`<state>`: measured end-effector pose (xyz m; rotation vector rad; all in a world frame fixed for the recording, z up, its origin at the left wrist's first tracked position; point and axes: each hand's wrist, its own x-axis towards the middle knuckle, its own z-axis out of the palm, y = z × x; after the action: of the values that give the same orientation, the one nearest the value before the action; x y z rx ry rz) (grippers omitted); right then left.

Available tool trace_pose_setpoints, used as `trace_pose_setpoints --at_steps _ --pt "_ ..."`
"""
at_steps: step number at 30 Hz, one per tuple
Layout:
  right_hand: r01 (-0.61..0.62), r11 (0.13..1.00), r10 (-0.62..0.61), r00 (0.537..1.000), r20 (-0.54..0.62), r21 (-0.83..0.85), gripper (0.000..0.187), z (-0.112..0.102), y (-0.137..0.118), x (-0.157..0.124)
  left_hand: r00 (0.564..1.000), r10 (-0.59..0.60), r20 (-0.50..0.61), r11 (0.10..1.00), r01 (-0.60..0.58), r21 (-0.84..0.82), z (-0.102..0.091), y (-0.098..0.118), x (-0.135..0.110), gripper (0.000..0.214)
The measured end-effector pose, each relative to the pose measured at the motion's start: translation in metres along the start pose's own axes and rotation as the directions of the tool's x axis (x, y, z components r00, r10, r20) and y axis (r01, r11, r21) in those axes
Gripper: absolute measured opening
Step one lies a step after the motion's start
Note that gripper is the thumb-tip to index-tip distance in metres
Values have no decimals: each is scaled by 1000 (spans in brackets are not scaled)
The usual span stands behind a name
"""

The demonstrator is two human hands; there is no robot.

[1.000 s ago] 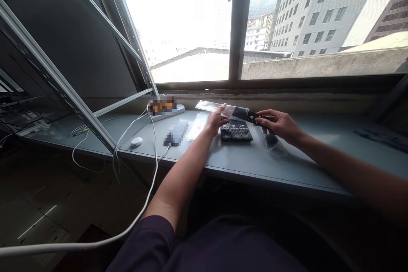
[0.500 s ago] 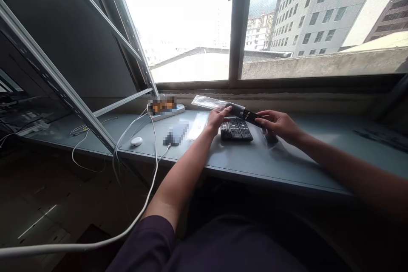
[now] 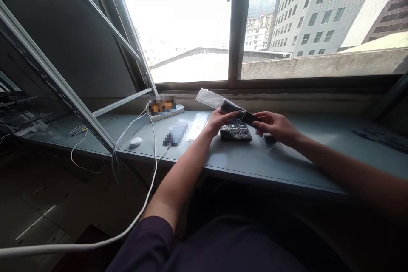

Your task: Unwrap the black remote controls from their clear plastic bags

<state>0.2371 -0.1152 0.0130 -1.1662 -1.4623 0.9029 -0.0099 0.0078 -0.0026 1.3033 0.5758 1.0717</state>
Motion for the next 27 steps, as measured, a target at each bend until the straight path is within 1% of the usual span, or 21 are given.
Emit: trace_pose_setpoints --at_steps 6,8,10,12,14,16,17,19,21,24,27 --pt "24 1000 -25 999 29 19 64 3 -2 -1 997 3 81 998 -9 70 -1 -3 0 48" --pt "28 999 -29 999 31 22 63 3 -1 -1 996 -3 93 997 -4 78 -1 -2 0 48" --pt "31 999 -31 999 24 14 62 2 0 0 997 -11 79 999 7 42 0 0 0 45" --pt "30 1000 -30 1000 8 2 60 0 1 0 1000 -5 8 998 6 -60 1 2 1 40" --pt "25 1000 -25 1000 -3 -10 57 0 1 0 993 5 -120 982 -28 -188 0 5 5 33" --pt "20 1000 -20 1000 -9 -20 54 -1 1 0 965 -1 -262 954 -77 -289 -3 6 9 27" --pt "18 1000 -18 1000 -12 -23 52 -1 1 0 949 -11 -316 941 -96 -324 -4 6 12 25" --pt "15 1000 -15 1000 -18 -24 51 0 1 0 927 -34 -373 925 -113 -364 -7 5 15 24" --pt "13 1000 -13 1000 -13 -21 50 0 2 0 930 -39 -365 923 -107 -371 -7 3 16 24" --pt "17 1000 -17 1000 4 -12 52 1 2 0 956 -12 -293 936 -92 -339 -5 2 14 25" --pt "24 1000 -23 1000 8 -15 55 2 2 -1 976 4 -216 946 -74 -315 -1 3 10 31"
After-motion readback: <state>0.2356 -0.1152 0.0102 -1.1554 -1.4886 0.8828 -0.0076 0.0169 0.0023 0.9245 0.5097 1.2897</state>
